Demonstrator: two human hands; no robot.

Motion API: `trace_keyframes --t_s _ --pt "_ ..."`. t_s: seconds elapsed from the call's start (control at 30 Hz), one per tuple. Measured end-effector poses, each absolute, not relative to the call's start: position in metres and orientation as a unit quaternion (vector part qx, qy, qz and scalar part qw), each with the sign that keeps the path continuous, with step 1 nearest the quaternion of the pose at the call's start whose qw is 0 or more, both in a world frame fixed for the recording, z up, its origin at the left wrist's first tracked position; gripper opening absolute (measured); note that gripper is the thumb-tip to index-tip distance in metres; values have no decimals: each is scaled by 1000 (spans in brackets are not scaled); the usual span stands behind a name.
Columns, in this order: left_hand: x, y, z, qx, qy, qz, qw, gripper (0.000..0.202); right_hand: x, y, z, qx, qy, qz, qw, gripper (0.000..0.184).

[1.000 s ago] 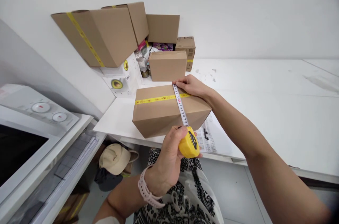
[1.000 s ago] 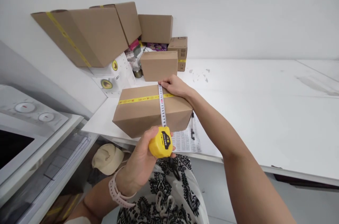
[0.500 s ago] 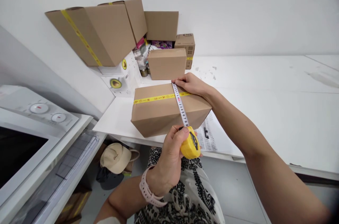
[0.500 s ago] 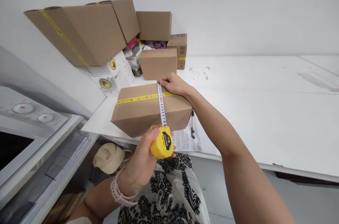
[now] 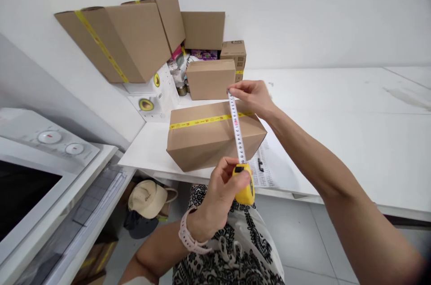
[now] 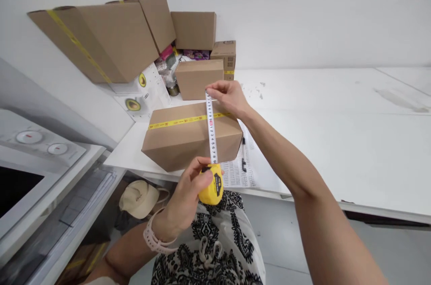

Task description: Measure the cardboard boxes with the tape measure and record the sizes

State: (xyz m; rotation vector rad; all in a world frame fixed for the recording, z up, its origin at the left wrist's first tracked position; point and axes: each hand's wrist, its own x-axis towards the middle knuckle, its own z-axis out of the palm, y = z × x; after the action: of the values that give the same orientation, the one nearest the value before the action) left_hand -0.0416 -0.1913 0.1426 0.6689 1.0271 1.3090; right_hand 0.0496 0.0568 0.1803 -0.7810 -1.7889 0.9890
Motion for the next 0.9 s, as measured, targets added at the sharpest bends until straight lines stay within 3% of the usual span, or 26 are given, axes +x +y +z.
trace_keyframes --t_s 0.1,0.2,0.27,0.33,0.43,0.53,0.77,0.9 --pt "-52 -198 128 396 463 500 615 44 89 22 192 -312 -695 364 536 32" --pt "-59 -200 112 472 507 452 562 74 125 -36 183 -354 -676 310 566 23" --pt "-59 -198 105 496 520 441 538 96 138 -78 162 -371 -695 302 537 13" --pt "-54 -193 101 515 513 436 530 105 143 -109 135 -349 -734 308 495 6" --pt "-46 -182 95 536 504 428 525 102 152 -119 96 -365 -745 312 463 9" --pt "-43 -163 84 568 521 416 483 95 168 -88 70 -495 -690 288 443 20" --pt "-57 -94 53 697 552 380 255 77 151 -7 43 -610 -757 192 132 25" --pt "-68 -62 49 723 596 303 171 76 140 11 36 -564 -795 203 95 25"
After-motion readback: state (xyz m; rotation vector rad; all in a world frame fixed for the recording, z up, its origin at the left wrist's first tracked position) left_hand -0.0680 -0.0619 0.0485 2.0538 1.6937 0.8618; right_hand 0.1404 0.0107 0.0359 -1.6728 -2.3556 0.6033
